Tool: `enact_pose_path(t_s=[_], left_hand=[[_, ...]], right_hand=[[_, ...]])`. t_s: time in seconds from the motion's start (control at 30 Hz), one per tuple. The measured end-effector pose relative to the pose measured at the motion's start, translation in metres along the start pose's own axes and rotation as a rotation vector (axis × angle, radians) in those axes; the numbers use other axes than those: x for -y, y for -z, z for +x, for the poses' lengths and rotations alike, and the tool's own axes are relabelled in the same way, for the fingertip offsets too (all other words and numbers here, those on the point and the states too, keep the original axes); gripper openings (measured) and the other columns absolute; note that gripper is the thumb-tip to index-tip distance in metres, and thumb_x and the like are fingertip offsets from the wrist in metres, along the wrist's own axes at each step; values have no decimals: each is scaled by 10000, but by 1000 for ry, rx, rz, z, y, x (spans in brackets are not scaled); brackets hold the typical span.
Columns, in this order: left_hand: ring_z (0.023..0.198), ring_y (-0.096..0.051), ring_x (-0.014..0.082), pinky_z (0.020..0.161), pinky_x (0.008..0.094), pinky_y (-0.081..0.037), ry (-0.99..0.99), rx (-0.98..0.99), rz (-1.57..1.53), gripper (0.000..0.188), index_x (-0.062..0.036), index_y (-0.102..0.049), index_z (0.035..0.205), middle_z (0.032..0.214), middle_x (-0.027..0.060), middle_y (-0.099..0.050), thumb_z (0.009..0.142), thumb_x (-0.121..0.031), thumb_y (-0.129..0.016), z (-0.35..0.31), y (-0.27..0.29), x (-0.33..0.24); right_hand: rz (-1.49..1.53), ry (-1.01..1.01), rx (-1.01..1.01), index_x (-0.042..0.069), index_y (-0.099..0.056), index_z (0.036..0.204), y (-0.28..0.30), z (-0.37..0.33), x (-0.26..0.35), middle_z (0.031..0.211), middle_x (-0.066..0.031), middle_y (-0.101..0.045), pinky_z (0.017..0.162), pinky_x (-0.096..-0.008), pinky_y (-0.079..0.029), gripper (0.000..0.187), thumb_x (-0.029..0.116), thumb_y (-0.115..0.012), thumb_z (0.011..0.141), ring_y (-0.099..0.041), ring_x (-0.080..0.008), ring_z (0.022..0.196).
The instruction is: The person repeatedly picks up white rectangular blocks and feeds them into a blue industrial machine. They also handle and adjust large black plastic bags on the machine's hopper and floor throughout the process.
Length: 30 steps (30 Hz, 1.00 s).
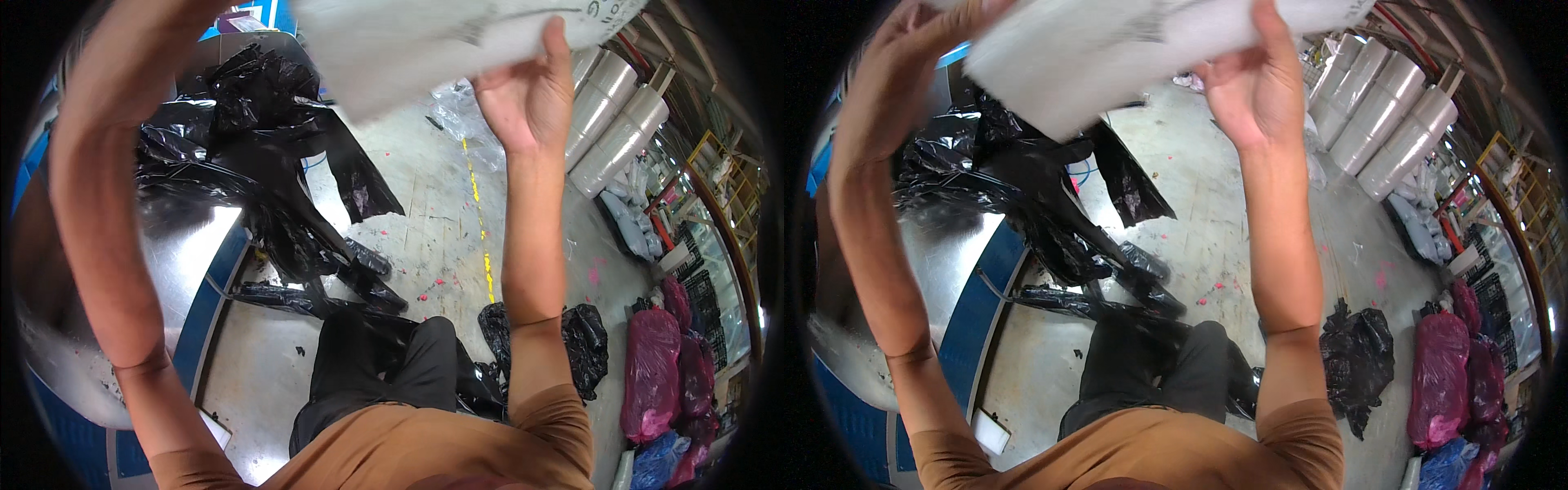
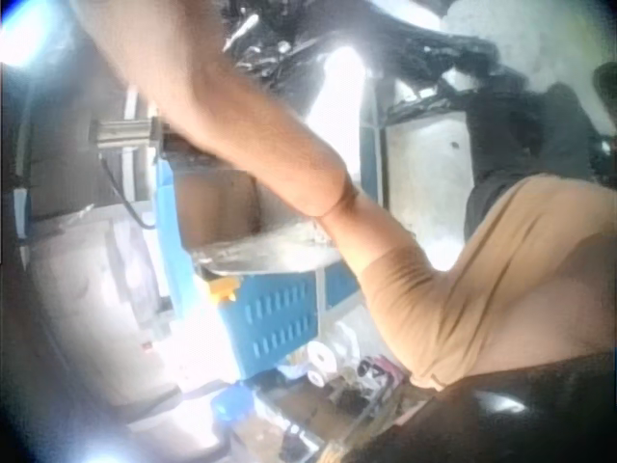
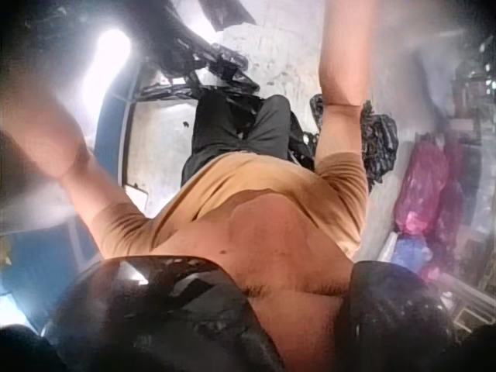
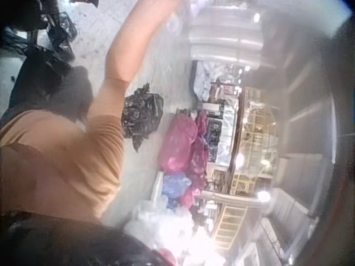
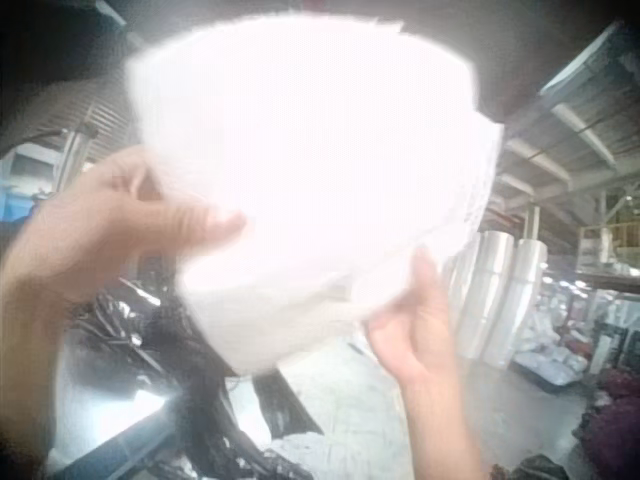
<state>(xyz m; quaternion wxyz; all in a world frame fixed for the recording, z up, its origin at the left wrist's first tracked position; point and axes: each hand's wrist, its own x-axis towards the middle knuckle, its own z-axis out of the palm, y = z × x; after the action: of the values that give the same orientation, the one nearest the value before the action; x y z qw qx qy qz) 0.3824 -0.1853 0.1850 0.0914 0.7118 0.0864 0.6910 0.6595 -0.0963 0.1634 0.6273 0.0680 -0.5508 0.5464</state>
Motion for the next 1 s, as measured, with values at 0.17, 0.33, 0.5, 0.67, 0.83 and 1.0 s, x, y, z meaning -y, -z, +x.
enact_pose_path(t_s=[0.17,0.33,0.5,0.67,0.83,1.0], left_hand=[[1149,-649,270,926,386,-560,19,57,109,687,91,-517,1381,1208,229,-632,946,-403,-714,-6,10,-15],[1162,-639,272,939,393,-548,13,91,119,677,83,-520,1385,1224,226,-626,951,-402,-708,-17,14,-11],[1175,-629,274,952,400,-536,16,139,148,668,76,-522,1388,1239,224,-620,955,-400,-702,-21,8,-9],[1188,-619,277,965,408,-524,2,146,191,659,68,-525,1392,1255,221,-614,960,-399,-695,-27,13,-14],[1201,-609,279,978,415,-512,-9,153,183,650,60,-527,1395,1271,219,-608,964,-398,-689,-27,13,-17],[1215,-599,281,990,422,-500,-1,167,236,641,52,-529,1398,1287,217,-602,969,-397,-683,-23,16,-23]], right_hand=[[-245,148,-377,-20,-373,1527,42,-58,13,1526,-195,-495,1186,-563,-376,615,230,-594,1011,-502,-353,1391],[-530,-9,-757,-70,-442,1460,145,-169,-15,1399,-206,-595,1127,-469,-451,605,219,-627,963,-588,-344,1283],[-495,-236,-884,-63,-455,1453,196,-274,-54,1364,-220,-610,1083,-474,-485,637,230,-661,926,-615,-353,1239],[-360,-314,-975,-71,-478,1441,208,-317,-82,1374,-211,-607,1086,-449,-490,585,131,-667,926,-618,-345,1237],[-387,-327,-979,-39,-451,1475,209,-339,-82,1406,-204,-588,1116,-482,-467,645,203,-671,920,-596,-363,1267],[-380,-366,-980,-40,-451,1478,199,-336,-96,1405,-206,-591,1113,-483,-471,658,200,-682,910,-601,-366,1263]])
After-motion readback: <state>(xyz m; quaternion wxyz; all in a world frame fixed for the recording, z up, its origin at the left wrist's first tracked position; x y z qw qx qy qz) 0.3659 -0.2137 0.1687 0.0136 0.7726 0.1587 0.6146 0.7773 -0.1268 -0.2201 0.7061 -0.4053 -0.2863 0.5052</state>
